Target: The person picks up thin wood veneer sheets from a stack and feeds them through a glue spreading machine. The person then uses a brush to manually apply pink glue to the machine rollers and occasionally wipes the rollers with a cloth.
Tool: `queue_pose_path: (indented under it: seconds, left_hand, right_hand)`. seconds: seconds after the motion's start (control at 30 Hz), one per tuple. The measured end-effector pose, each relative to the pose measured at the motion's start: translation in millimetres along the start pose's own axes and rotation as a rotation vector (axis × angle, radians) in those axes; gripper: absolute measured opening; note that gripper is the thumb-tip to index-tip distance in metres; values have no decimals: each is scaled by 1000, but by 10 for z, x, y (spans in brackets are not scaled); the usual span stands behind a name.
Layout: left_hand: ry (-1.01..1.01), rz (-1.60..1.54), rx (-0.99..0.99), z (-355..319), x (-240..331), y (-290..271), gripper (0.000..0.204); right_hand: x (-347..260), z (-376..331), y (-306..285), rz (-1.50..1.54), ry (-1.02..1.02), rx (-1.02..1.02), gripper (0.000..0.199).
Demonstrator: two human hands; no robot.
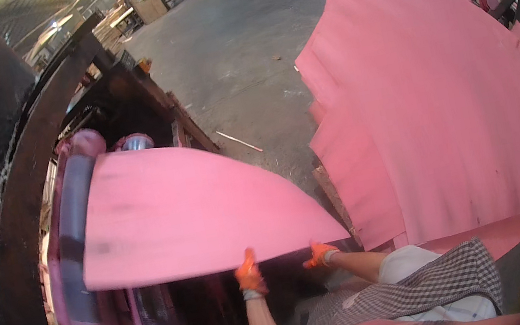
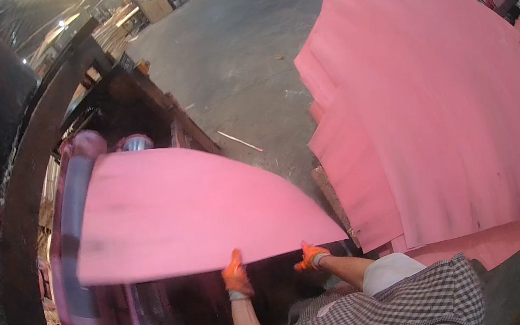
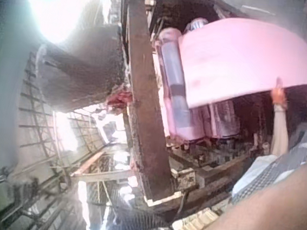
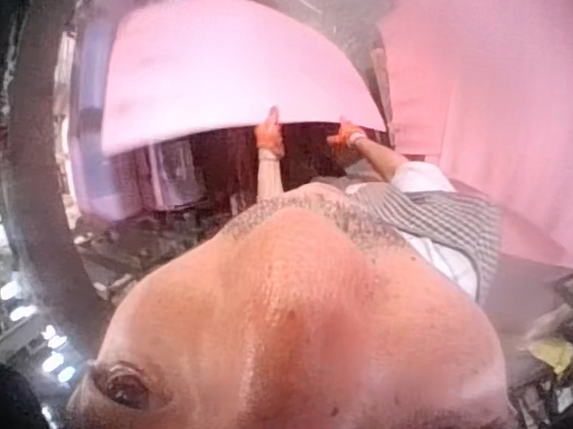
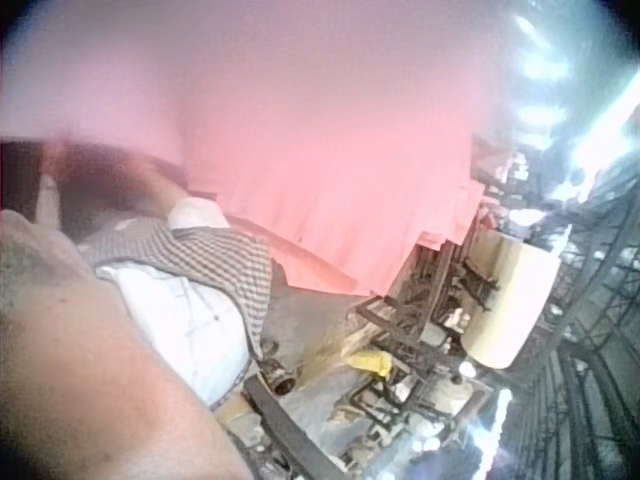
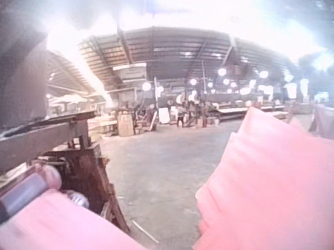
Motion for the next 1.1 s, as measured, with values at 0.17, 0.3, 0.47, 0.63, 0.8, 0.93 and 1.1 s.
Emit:
queue_pose_path:
  seconds: [0.17, 0.3, 0.47, 0.63, 0.8, 0.93, 1.1]
  left_hand:
    - [830, 293, -387, -183, 2605, 2215, 37]
    - [490, 374, -784, -999, 4121, 3358, 58]
    - [326, -222, -1438, -2198, 4658, 3690, 75]
    - [519, -283, -1337, -2057, 4344, 3412, 70]
    - [306, 58, -731, -840, 2708, 2420, 56]
    - [-47, -234, -67, -230, 849, 295, 54]
    - [-151, -469, 577, -708, -740, -1945, 68]
  right_hand:
    - [455, 208, -1168, 254, 263, 479, 44]
    - [1112, -170, -1596, 678, -96, 462, 34]
    - [3096, -1302, -1557, 1448, -163, 450, 32]
    - [5892, -3071, -2042, 898, 562, 1456, 41]
    - [5386, -2336, -1761, 621, 784, 928, 47]
    - [4252, -1432, -1163, 694, 663, 459, 54]
    - [3024, -299, -903, 124, 429, 201, 50]
Point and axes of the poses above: each hand's wrist, its own z-axis towards the middle knuckle, its own y-axis out of the palm, x = y × z, the point moved 10 cm from there along z, towards the middle knuckle, and after that the axes turned 5 degrees about -y, right-handed, at the moved point
